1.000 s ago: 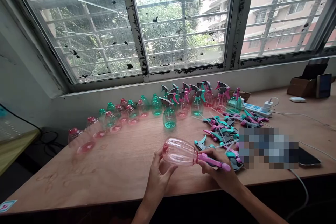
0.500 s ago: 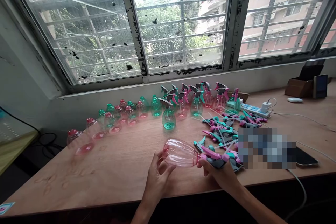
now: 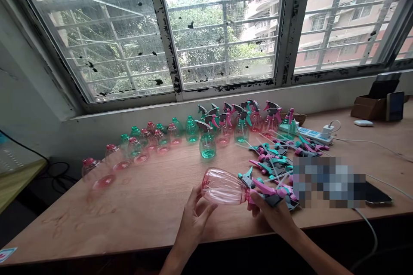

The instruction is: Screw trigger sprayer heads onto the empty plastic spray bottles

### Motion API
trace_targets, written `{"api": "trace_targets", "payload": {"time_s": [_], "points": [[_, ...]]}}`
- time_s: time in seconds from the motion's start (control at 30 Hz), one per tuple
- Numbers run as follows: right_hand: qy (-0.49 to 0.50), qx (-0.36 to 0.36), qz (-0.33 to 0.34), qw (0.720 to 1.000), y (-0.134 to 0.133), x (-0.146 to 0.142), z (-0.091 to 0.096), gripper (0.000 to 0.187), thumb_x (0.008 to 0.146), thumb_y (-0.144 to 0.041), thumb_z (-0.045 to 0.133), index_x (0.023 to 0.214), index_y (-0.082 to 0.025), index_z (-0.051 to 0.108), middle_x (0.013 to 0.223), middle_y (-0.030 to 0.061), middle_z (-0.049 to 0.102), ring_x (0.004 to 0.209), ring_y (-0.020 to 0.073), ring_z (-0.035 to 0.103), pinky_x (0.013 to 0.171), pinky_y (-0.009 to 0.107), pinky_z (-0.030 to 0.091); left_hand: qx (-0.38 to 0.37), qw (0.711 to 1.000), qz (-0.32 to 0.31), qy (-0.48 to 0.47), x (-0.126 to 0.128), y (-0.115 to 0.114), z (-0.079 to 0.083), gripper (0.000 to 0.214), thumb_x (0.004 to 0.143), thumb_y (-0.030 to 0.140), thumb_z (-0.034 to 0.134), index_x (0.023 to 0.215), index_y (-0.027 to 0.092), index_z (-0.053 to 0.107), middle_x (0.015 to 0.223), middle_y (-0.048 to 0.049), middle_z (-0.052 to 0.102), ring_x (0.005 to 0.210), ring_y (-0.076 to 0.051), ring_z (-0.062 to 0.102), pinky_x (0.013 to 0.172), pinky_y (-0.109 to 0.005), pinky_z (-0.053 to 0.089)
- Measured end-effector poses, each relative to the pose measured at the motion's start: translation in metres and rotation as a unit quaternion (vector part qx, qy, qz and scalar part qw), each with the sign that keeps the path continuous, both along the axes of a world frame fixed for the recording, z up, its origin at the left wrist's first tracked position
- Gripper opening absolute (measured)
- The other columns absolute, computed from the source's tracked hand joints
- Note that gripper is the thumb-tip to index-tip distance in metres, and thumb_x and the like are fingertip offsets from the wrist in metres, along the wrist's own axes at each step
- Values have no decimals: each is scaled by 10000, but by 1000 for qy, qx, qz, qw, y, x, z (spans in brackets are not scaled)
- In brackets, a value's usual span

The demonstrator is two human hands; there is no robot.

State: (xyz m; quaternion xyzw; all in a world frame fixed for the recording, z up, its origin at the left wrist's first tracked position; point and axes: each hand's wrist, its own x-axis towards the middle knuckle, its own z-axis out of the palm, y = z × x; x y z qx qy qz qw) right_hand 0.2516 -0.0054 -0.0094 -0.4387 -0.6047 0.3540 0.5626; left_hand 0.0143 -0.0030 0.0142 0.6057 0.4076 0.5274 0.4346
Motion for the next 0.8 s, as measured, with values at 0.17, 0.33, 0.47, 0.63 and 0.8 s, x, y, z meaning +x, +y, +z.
{"api": "trace_targets", "payload": {"time_s": [0.17, 0.33, 0.47, 0.63, 0.8], "points": [[-110, 93, 34, 989, 0, 3, 8, 311, 891, -487, 645, 772, -211, 723, 614, 13, 714, 531, 202, 663, 533, 288, 512, -25, 1000, -8, -6, 0, -8, 3, 523, 805, 449, 771, 1241, 225, 589, 1339, -114, 647, 1320, -324, 540, 1135, -431, 383], [-154, 163, 4, 974, 0, 2, 11, 199, 835, -408, 750, 914, -226, 744, 737, 30, 776, 629, 245, 718, 608, 298, 561, -48, 997, 18, -54, -2, 0, 0, 455, 828, 512, 722, 1158, 213, 625, 1317, -105, 673, 1277, -317, 585, 1072, -410, 463], [-141, 179, 22, 973, 0, 3, 6, 210, 877, -396, 675, 972, -225, 749, 817, 61, 812, 679, 273, 752, 627, 315, 575, -57, 996, -1, -74, -4, 5, 2, 517, 771, 485, 784, 1185, 209, 641, 1306, -116, 690, 1259, -326, 606, 1086, -443, 463], [-127, 171, 36, 976, -1, 1, 5, 247, 873, -359, 711, 1085, -232, 722, 903, 80, 786, 777, 287, 746, 693, 346, 597, -41, 994, 14, -96, -1, -2, 1, 582, 777, 516, 769, 1245, 214, 599, 1348, -131, 658, 1316, -341, 555, 1113, -453, 428], [-164, 212, 96, 959, -2, -4, 8, 315, 853, -347, 777, 1140, -250, 693, 963, 91, 761, 846, 272, 732, 741, 339, 589, -35, 992, 49, -111, -4, 0, -3, 732, 786, 617, 710, 1364, 232, 481, 1413, -135, 596, 1317, -335, 539, 1077, -430, 444]]}}
